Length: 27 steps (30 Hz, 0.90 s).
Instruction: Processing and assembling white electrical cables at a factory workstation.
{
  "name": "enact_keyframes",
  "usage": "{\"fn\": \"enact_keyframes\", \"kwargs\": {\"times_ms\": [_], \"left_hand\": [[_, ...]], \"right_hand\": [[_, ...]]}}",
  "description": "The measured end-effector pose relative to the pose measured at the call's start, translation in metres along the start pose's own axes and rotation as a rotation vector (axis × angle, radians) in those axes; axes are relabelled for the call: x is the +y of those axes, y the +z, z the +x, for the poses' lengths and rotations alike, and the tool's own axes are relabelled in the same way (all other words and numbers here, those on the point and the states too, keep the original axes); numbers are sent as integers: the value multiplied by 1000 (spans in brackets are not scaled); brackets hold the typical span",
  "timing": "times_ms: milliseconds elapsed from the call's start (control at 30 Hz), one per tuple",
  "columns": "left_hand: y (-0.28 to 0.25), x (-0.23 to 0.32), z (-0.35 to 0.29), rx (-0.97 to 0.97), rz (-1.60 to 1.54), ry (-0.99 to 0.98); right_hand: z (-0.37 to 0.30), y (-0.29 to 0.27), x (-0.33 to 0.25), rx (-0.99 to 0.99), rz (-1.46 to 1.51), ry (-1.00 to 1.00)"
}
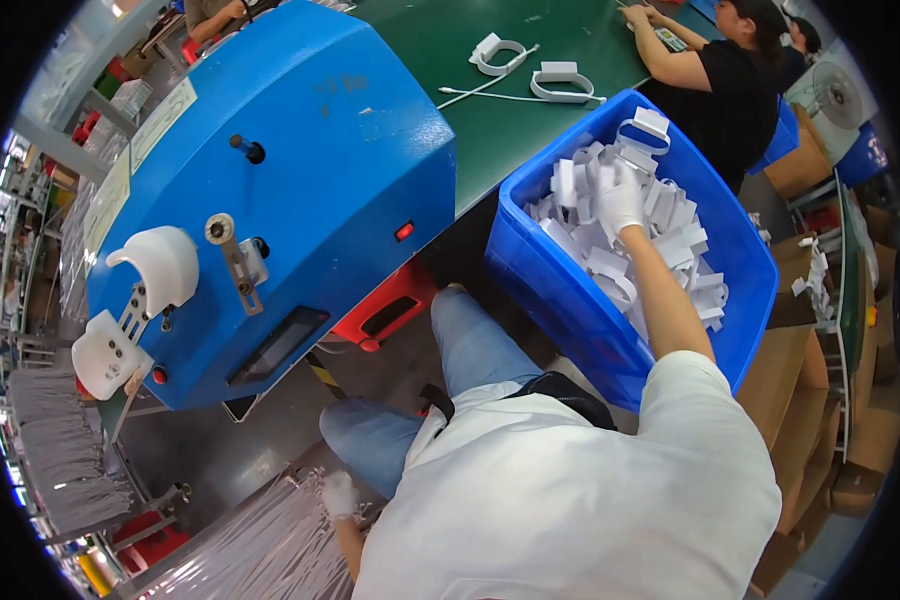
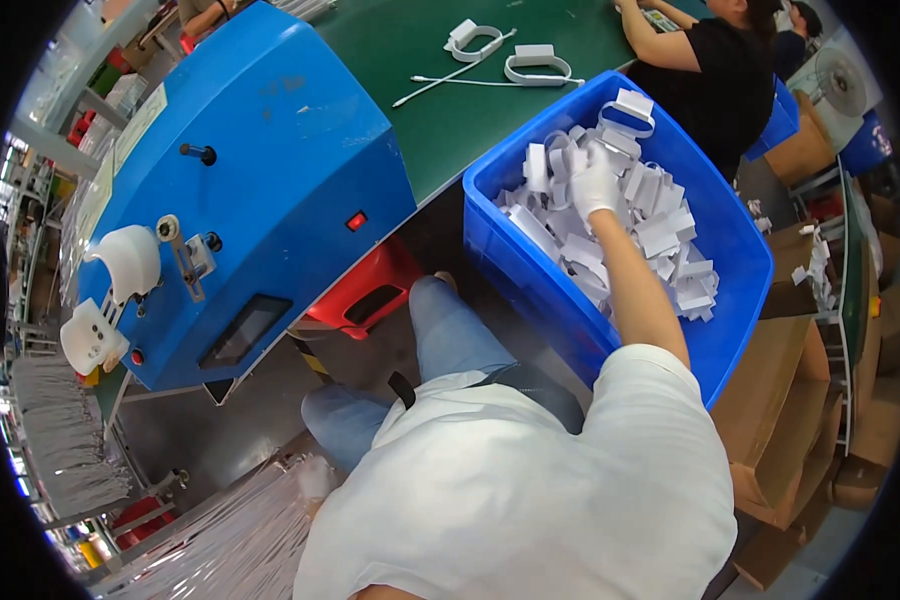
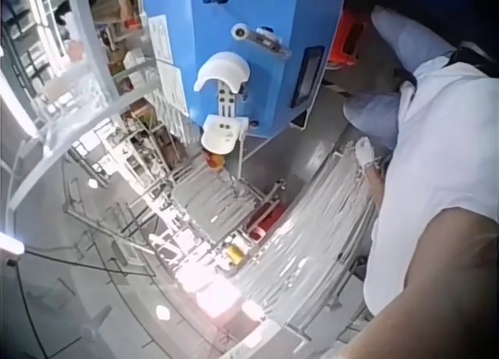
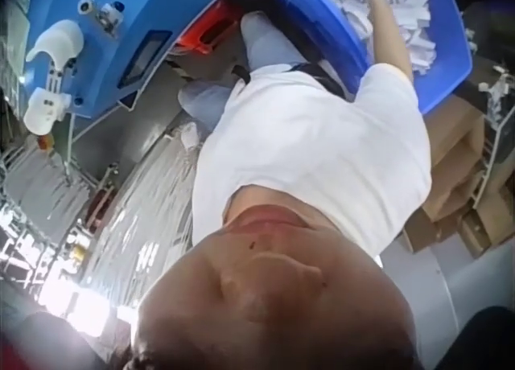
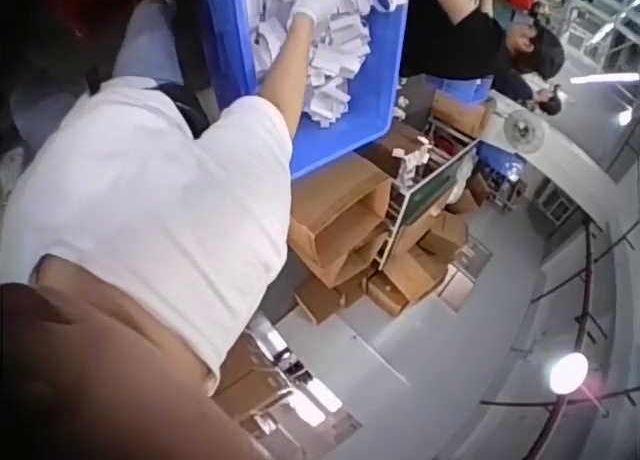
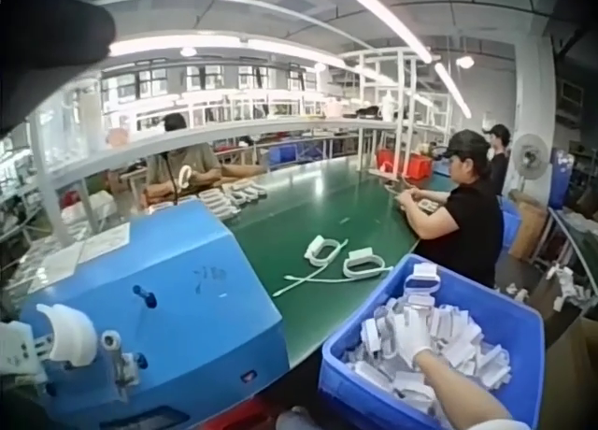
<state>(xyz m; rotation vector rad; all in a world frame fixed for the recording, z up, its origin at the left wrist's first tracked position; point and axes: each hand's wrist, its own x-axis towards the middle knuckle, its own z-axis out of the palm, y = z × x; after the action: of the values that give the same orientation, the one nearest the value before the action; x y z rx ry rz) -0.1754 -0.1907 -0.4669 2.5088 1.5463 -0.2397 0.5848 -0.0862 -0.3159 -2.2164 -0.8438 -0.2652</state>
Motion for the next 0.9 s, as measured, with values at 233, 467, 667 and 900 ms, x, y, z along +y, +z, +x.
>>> {"fn": "enact_keyframes", "kwargs": {"times_ms": [233, 467, 667, 900], "left_hand": [[-358, 137, 117, 59, -1169, 256], [-446, 210, 140, 834, -1135, 339], [-477, 157, 136, 1444, -805, 116], [-481, 104, 132, 1404, -874, -56]], "right_hand": [[36, -132, -205, -474, 478, -478], [-61, -168, -388, -594, 890, -1256], [-82, -140, -439, -352, 1148, -1108], [-114, -110, -463, -787, 1203, -717]]}}
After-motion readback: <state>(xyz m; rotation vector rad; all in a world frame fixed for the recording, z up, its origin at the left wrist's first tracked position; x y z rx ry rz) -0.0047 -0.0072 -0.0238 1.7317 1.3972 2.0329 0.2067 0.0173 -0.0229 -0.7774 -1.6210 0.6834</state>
